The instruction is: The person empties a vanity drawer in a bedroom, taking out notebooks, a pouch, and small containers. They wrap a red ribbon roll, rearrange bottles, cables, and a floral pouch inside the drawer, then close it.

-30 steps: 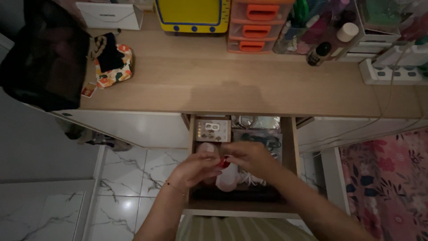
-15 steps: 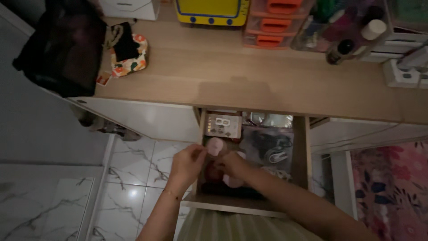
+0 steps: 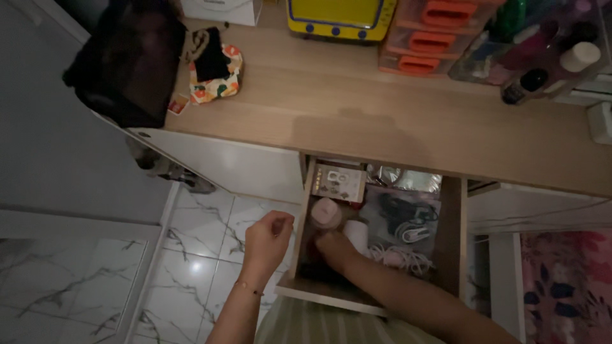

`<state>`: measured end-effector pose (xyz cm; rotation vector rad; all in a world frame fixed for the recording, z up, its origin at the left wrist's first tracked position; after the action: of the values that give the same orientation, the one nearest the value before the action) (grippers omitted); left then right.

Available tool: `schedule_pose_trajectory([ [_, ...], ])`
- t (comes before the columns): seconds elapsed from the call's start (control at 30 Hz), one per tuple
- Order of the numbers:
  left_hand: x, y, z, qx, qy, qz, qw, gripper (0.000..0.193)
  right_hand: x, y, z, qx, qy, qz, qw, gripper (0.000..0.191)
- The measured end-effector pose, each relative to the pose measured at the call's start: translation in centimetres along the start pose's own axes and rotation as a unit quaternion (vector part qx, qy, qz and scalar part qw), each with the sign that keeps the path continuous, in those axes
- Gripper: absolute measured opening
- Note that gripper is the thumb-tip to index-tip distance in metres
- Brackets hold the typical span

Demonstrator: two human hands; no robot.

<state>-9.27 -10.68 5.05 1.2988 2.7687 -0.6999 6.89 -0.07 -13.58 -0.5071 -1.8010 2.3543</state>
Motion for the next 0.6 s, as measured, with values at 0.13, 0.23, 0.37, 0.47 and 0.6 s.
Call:
schedule_pose_trajectory([
  [0.13,1.6,-0.6,-1.7,-0.016,0.088,-0.031,0.995,0.015,-0.3,0.4,0.1,0.001,-0.006,-0.05,0.999,0.014],
  [0.23,4.2,-1.4,-3.0,-0.032,0.097,-0.07,0.992,0.017,-0.4,1.1,0.2,-0.05,0.011,-0.029,0.998,0.011],
  [0.37,10.2,-3.8,-4.1,-0.02,0.205,-0.162,0.965,0.02,-1.1,0.3,0.4,-0.036,-0.015,-0.095,0.995,0.012],
  [0.47,16.8,-6.0,-4.4,0.021,0.299,-0.239,0.924,0.029,-2.3,-3.3,0.9,-0.026,0.031,-0.016,0.999,0.012],
  [0.6,26.2,-8.9,-4.7,0.121,0.249,-0.262,0.925,0.049,-4.2,-10.8,0.7,0.025,-0.026,-0.084,0.996,0.01],
])
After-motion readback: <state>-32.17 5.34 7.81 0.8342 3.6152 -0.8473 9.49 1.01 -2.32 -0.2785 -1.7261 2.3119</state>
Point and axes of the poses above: each hand's wrist, its own x-axis towards the middle knuckle, its own y-axis out of the palm, z = x × y, the point moved 1 cm from there along x, towards the middle knuckle, and after that the axes turned 9 degrees about -x, right-handed, at the moved point
